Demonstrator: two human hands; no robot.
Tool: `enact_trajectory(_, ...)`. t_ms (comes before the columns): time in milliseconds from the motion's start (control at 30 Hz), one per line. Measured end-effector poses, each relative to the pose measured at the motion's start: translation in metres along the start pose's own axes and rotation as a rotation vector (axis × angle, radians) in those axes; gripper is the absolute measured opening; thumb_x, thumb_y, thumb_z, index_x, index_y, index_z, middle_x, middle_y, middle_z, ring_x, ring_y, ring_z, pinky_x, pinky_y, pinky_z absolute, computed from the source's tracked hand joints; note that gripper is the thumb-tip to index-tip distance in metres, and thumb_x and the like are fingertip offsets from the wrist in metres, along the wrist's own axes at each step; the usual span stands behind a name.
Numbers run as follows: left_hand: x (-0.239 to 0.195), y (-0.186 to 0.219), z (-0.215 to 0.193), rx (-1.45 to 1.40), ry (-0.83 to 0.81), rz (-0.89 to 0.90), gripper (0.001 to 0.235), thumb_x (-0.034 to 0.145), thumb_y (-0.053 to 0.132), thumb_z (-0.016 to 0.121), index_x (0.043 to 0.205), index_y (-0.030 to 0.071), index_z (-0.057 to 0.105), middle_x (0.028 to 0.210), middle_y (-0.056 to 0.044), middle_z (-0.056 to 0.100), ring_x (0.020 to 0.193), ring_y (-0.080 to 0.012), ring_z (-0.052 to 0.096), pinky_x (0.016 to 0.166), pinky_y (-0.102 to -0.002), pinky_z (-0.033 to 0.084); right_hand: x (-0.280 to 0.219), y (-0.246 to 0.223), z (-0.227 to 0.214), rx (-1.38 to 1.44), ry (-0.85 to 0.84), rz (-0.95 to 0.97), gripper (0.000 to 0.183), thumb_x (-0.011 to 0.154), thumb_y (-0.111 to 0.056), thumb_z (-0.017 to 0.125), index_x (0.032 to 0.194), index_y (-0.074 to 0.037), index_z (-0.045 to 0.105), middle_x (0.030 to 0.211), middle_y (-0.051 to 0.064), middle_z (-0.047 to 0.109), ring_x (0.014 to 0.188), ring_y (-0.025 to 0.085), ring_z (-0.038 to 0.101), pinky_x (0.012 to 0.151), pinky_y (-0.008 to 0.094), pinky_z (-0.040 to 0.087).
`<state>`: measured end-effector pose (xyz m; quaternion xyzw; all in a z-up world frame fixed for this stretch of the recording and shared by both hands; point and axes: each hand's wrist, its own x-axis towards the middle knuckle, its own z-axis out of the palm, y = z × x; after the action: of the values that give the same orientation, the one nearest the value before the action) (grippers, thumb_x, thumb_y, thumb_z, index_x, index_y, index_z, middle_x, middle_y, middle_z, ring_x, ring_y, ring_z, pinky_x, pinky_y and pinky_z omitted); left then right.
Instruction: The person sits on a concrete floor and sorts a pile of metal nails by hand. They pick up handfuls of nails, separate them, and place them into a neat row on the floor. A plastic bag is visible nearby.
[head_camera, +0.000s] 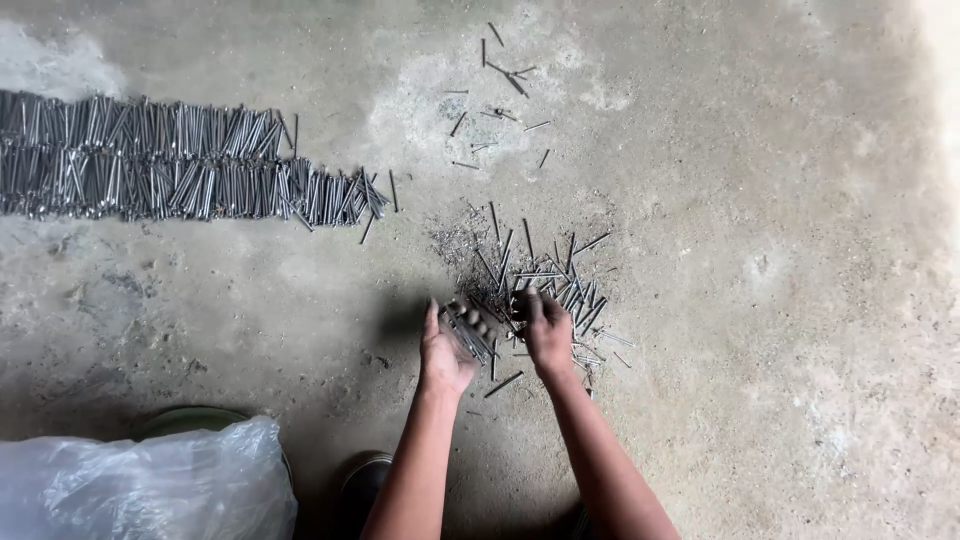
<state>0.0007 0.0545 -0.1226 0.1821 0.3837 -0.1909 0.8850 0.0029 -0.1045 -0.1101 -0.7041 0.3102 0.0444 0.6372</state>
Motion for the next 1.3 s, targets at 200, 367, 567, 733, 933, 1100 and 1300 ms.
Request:
enact_trajectory(200,0.001,-0.005,-0.013,-0.020,0.058,0.000,0.023,0.091,0.041,0.069,0.104,0.022,0.074,0.083,-0.003,0.072,0.070,-0.0191,0.068,0.078,-0.039,0.060,0.084,-0.015,0.035,-0.710,0.000,-0.125,0.047,0.090,-0.053,0.070,0.102,-0.009,0.077,0.093,0.020,0.077,0.094,0.043,0.073,0.080,0.057,0.059)
enact_trajectory(367,-0.010,-0.005,-0.026,-0.156,0.010,0.025,0.022,0.094,0.036,0.068,0.097,0.014,0.073,0.104,-0.016,0.076,0.091,-0.0303,0.074,0.087,-0.047,0.062,0.149,0.041,0.045,-0.948,-0.067,-0.018,0.049,0.078,-0.054,0.073,0.106,-0.014,0.079,0.098,0.017,0.077,0.100,0.039,0.075,0.088,0.049,0.062)
enact_trajectory(567,-0.021,0.003,-0.037,-0.061,-0.023,0.085,0.019,0.099,0.032,0.062,0.106,0.017,0.071,0.089,-0.011,0.074,0.085,-0.0273,0.074,0.080,-0.044,0.065,0.150,-0.012,0.007,-1.069,-0.059,-0.093,0.052,0.083,-0.054,0.070,0.112,-0.011,0.073,0.102,0.017,0.075,0.104,0.039,0.073,0.091,0.050,0.061)
enact_trajectory(733,-0.020,0.002,-0.041,0.041,-0.038,0.114,0.023,0.101,0.029,0.058,0.116,0.017,0.070,0.083,-0.007,0.070,0.072,-0.0211,0.070,0.068,-0.035,0.064,0.192,0.033,0.007,-1.096,-0.144,-0.174,0.045,0.085,-0.048,0.067,0.109,-0.010,0.073,0.102,0.018,0.075,0.104,0.041,0.073,0.091,0.053,0.060)
enact_trajectory(933,-0.016,0.012,-0.029,-0.128,-0.017,0.052,0.021,0.097,0.035,0.066,0.102,0.015,0.066,0.113,-0.015,0.075,0.100,-0.0326,0.075,0.083,-0.047,0.064,0.164,0.022,-0.005,-0.942,-0.192,-0.221,0.051,0.088,-0.053,0.064,0.109,-0.008,0.074,0.102,0.023,0.075,0.104,0.044,0.072,0.093,0.053,0.059)
enact_trajectory(1100,-0.020,0.012,-0.008,0.020,-0.104,0.020,0.029,0.096,0.041,0.064,0.121,0.028,0.067,0.145,-0.006,0.062,0.124,-0.0411,0.063,0.097,-0.052,0.057,0.040,-0.060,-0.017,-0.466,-0.509,-0.017,0.031,0.090,-0.036,0.065,0.104,-0.013,0.079,0.078,0.013,0.074,0.079,0.025,0.071,0.080,0.041,0.057)
enact_trajectory(1300,-0.023,0.002,0.005,0.041,-0.074,-0.043,0.045,0.090,0.052,0.065,0.116,0.015,0.070,0.113,-0.011,0.076,0.095,-0.0313,0.075,0.081,-0.043,0.064,-0.027,-0.116,-0.016,-0.537,-0.633,-0.177,0.021,0.089,-0.019,0.066,0.102,-0.009,0.079,0.077,0.011,0.081,0.081,0.031,0.077,0.084,0.044,0.058)
